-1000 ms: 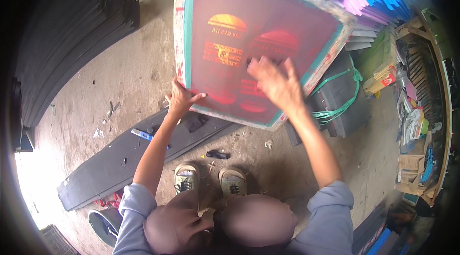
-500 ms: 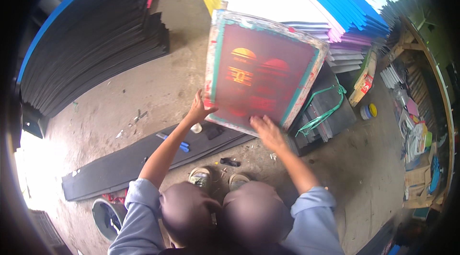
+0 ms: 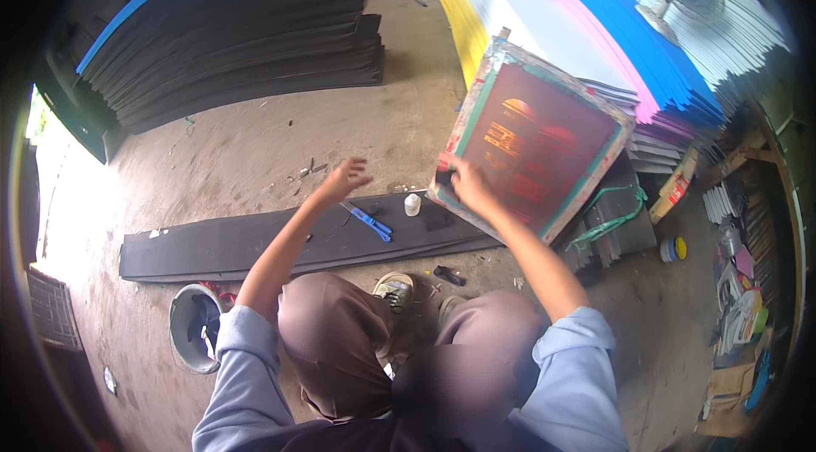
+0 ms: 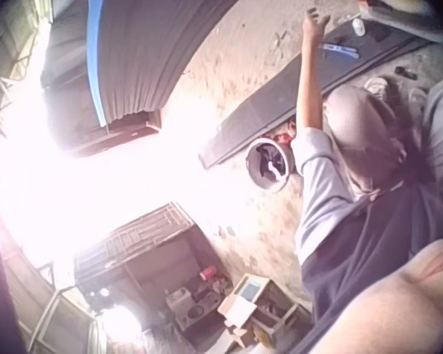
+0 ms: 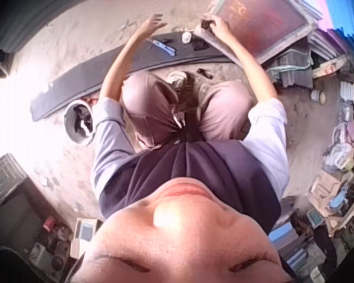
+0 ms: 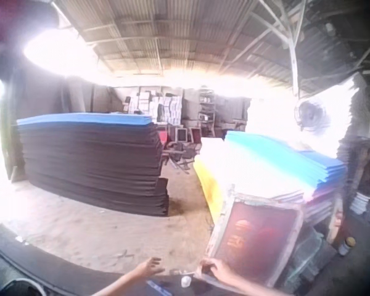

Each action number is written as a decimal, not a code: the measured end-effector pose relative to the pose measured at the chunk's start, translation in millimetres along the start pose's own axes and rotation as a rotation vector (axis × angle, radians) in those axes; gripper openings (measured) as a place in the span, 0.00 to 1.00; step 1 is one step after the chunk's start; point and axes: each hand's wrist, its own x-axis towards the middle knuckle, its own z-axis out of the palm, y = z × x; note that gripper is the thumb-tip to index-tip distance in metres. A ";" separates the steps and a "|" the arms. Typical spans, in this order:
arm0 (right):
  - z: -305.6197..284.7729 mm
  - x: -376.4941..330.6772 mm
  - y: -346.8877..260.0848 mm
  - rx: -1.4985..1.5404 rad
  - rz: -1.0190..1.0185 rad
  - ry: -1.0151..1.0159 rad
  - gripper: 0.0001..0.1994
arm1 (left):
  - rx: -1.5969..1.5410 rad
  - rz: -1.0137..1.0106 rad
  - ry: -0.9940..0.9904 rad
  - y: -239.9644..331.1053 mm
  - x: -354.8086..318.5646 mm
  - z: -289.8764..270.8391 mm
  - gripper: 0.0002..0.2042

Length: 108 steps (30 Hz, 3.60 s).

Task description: The person sits on the floor and repeatedly wipes a red screen with a black cloth. They occasionally pick up a small white bottle, apply liquid to the cloth, and continue wiping the screen surface.

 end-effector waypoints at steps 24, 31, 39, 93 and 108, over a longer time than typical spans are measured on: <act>101.6 -59.7 114.1 -0.009 0.016 0.172 0.10 | -0.262 -0.025 0.410 -47.6 -6.7 137.4 0.11; -43.6 -84.3 99.5 0.375 0.375 0.487 0.11 | -0.296 0.267 0.401 46.3 32.0 160.9 0.13; -225.4 -0.7 90.7 -0.436 -0.104 1.015 0.03 | 0.000 0.252 0.443 45.2 114.8 224.0 0.36; -127.7 -42.2 142.3 -1.177 0.192 0.513 0.34 | -0.135 -0.143 -0.063 18.7 139.4 212.6 0.38; -167.7 -15.9 124.3 -1.295 0.373 0.830 0.37 | -0.040 0.050 0.093 3.5 143.2 221.7 0.46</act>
